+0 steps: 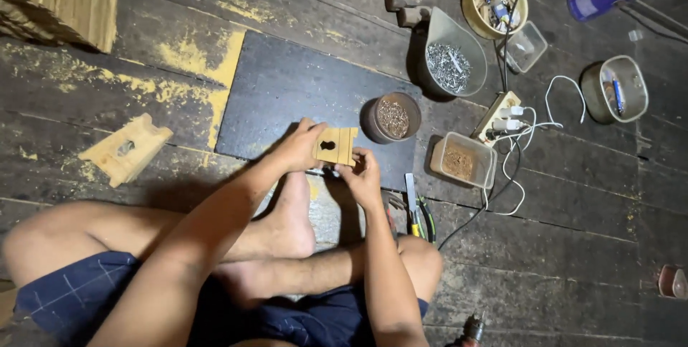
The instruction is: Assembling small wooden components using a hammer and nails while sitting on the floor
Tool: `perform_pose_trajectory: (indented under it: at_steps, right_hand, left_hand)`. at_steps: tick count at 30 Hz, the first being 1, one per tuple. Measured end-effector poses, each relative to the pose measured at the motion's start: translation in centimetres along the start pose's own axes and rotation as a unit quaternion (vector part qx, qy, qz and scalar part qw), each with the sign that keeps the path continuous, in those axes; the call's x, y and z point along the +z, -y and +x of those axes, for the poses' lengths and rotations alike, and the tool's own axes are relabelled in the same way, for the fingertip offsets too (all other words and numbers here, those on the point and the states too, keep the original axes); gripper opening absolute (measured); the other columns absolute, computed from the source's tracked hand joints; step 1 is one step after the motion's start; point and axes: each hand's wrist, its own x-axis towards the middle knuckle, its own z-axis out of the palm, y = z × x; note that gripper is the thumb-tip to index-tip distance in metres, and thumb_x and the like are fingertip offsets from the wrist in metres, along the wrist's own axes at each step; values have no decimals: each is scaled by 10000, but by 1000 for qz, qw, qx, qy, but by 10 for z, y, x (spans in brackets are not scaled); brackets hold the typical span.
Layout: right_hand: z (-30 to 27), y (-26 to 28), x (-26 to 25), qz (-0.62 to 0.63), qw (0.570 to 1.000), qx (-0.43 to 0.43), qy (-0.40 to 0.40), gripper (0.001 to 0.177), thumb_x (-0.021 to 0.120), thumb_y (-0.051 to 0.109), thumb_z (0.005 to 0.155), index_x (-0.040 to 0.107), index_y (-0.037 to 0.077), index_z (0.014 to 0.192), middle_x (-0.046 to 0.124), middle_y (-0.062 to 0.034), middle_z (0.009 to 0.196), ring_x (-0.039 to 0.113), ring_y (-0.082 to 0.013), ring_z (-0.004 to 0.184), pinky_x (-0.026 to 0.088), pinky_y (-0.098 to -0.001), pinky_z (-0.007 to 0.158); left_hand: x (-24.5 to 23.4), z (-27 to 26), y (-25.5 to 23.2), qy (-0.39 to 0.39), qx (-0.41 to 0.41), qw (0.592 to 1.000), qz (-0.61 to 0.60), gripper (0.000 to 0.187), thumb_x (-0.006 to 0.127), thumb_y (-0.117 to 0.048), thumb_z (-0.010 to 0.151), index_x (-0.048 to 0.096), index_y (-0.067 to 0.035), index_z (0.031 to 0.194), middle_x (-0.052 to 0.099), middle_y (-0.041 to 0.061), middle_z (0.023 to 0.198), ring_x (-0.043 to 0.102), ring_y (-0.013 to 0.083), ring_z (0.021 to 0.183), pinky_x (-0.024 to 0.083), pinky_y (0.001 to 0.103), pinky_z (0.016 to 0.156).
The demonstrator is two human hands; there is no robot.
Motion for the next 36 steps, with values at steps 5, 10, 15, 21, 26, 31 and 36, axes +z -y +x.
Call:
perform_pose_trajectory:
  at_steps: [5, 10, 15, 21, 26, 31, 36]
  right_hand:
    - [-10, 6, -2, -74, 996, -38, -9, 397, 781, -26, 866, 594, 7, 1215, 681, -255, 1102, 724, -365, 986, 621, -466, 860]
    - [-24, 42, -3, -162, 982, -92, 24, 532, 776, -109, 781, 609, -14, 1277, 695, -322, 1107, 722, -468, 991, 620, -524, 853]
    - [-28, 39, 0, -288, 951, -97, 60, 540, 915, 95, 708, 705, 81, 1206, 755, -221, 964, 751, -394, 948, 648, -458, 769]
    - [-22, 27, -2, -316, 924, -208, 45, 258, 889, 177, 806, 719, 36, 941, 766, -173, 967, 746, -379, 933, 610, -433, 764]
    - [-29, 47, 4, -412, 886, -204, 58, 159, 788, 224, 889, 701, 97, 929, 720, -170, 878, 721, -424, 835, 587, -499, 710]
    - [-22, 44, 5, -460, 866, -185, 65, 118, 714, 243, 936, 676, 139, 896, 665, -160, 796, 712, -443, 767, 572, -509, 643]
    - [-10, 22, -7, -335, 924, -182, 37, 150, 845, 116, 833, 729, 88, 924, 749, -152, 877, 749, -382, 861, 596, -421, 764]
  left_hand:
    - [-5, 8, 6, 28, 39, 998, 34, 986, 858, -70, 642, 423, -110, 1527, 470, 235, 1348, 620, 475, 1197, 551, 477, 1029]
    - [0, 8, 16, 50, 47, 997, 46, 873, 707, 89, 709, 451, -127, 1515, 459, 232, 1346, 618, 487, 1177, 558, 462, 1011]
    - [-1, -1, 16, 16, 58, 997, 51, 837, 696, 130, 678, 528, -139, 1453, 480, 218, 1298, 646, 498, 1136, 580, 443, 982]
    - [-15, -25, 0, -6, 35, 999, -4, 872, 615, 203, 719, 479, -173, 1493, 362, 217, 1393, 616, 538, 1165, 550, 498, 1048]
    - [-18, -37, -1, -15, 24, 1000, 12, 905, 620, 169, 714, 440, -222, 1510, 344, 188, 1386, 656, 520, 1101, 576, 488, 1013]
    - [-26, -41, -9, -15, 25, 999, 19, 845, 628, 137, 725, 450, -179, 1488, 389, 211, 1355, 660, 529, 1082, 598, 488, 968]
    - [-14, -36, 17, -65, 38, 997, -8, 824, 820, 23, 670, 487, -136, 1407, 378, 209, 1360, 653, 532, 1101, 585, 520, 984]
